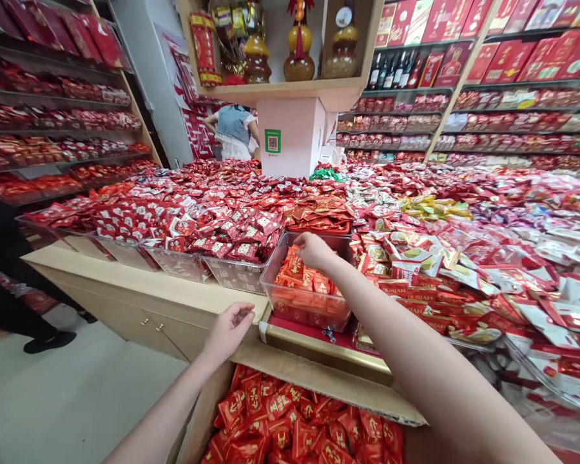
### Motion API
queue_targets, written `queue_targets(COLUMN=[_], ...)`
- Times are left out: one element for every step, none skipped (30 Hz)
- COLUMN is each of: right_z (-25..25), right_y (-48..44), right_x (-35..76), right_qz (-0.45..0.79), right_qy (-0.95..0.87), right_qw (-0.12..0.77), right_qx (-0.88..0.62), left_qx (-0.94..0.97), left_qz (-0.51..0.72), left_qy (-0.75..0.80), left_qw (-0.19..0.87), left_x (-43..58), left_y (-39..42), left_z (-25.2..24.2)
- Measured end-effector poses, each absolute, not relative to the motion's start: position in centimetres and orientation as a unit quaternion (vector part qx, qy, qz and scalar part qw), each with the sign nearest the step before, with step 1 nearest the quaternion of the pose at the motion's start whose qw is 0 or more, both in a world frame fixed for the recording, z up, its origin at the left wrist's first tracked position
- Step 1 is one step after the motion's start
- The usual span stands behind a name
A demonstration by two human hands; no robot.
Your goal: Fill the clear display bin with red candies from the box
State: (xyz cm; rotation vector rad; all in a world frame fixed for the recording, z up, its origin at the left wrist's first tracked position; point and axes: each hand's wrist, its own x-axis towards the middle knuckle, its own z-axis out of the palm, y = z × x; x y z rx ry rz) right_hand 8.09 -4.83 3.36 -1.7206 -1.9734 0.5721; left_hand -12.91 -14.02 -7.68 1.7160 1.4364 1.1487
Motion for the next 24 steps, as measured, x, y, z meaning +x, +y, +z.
queue_targets(right_z=[2.8, 2.2, 1.6, 1.1, 0.7, 0.4, 0.2, 0.2, 0.3, 0.4, 0.6, 0.8, 1.0, 1.2, 1.3, 1.3, 1.3, 1.2, 1.1, 1.1, 1.0, 1.1, 1.2, 1.4], right_y=[-3.7, -2.9, -2.4, -2.0, -1.8, -1.7, -1.7, -1.8, -1.9, -2.1, -2.4, -2.7, -3.1, -3.5, -3.9, -4.3, -4.6, -4.9, -5.1, -5.2, -5.2, -5.2, -5.1, -5.1], right_x=[7.7, 7.3, 6.9, 6.7, 6.5, 6.5, 6.5, 6.6, 6.7, 6.8, 7.0, 7.1, 7.2, 7.4, 7.4, 7.5, 7.5, 7.5, 7.5, 7.6, 7.6, 7.7, 7.8, 8.0], right_qz=[0.215, 0.217, 0.216, 0.211, 0.202, 0.188, 0.173, 0.157, 0.142, 0.128, 0.114, 0.101, 0.088, 0.077, 0.068, 0.062, 0.059, 0.058, 0.057, 0.056, 0.055, 0.054, 0.051, 0.048], right_qy=[-0.719, -0.723, -0.727, -0.731, -0.735, -0.738, -0.741, -0.744, -0.748, -0.753, -0.758, -0.764, -0.770, -0.776, -0.782, -0.789, -0.796, -0.802, -0.808, -0.812, -0.815, -0.816, -0.816, -0.815], right_qw=[0.203, 0.183, 0.161, 0.142, 0.127, 0.116, 0.110, 0.105, 0.102, 0.099, 0.097, 0.095, 0.094, 0.091, 0.087, 0.082, 0.075, 0.067, 0.060, 0.053, 0.048, 0.044, 0.040, 0.037], right_qx=[-0.629, -0.630, -0.632, -0.634, -0.635, -0.637, -0.640, -0.641, -0.640, -0.638, -0.634, -0.630, -0.625, -0.619, -0.613, -0.606, -0.598, -0.590, -0.584, -0.579, -0.575, -0.573, -0.574, -0.577], left_qx=[0.649, 0.653, 0.661, 0.670, 0.681, 0.693, 0.707, 0.720, 0.734, 0.747, 0.759, 0.767, 0.773, 0.776, 0.778, 0.779, 0.781, 0.783, 0.785, 0.787, 0.788, 0.789, 0.790, 0.791], left_qz=[0.425, 0.419, 0.414, 0.408, 0.400, 0.389, 0.375, 0.360, 0.345, 0.329, 0.313, 0.299, 0.288, 0.280, 0.274, 0.269, 0.265, 0.260, 0.255, 0.250, 0.246, 0.243, 0.242, 0.244], left_qy=[0.547, 0.546, 0.544, 0.542, 0.540, 0.541, 0.541, 0.540, 0.539, 0.537, 0.535, 0.535, 0.536, 0.537, 0.539, 0.541, 0.542, 0.542, 0.542, 0.544, 0.545, 0.545, 0.545, 0.543], left_qw=[0.314, 0.315, 0.311, 0.303, 0.291, 0.276, 0.261, 0.244, 0.227, 0.212, 0.199, 0.188, 0.180, 0.175, 0.171, 0.167, 0.164, 0.160, 0.155, 0.151, 0.147, 0.143, 0.141, 0.139], left_x=[-13.0, -13.1, -13.2, -13.2, -13.2, -13.1, -13.1, -13.0, -12.9, -12.9, -12.8, -12.8, -12.7, -12.7, -12.6, -12.6, -12.6, -12.5, -12.5, -12.4, -12.4, -12.3, -12.3, -12.3], left_y=[-13.8, -13.7, -13.7, -13.8, -13.9, -14.0, -14.2, -14.3, -14.4, -14.4, -14.5, -14.6, -14.7, -14.7, -14.8, -14.9, -14.9, -15.0, -15.0, -15.1, -15.1, -15.1, -15.1, -15.1], left_z=[-8.3, -8.9, -9.2, -9.4, -9.5, -9.5, -9.4, -9.3, -9.1, -9.0, -8.9, -8.8, -8.7, -8.7, -8.6, -8.6, -8.6, -8.5, -8.5, -8.4, -8.3, -8.2, -8.2, -8.2])
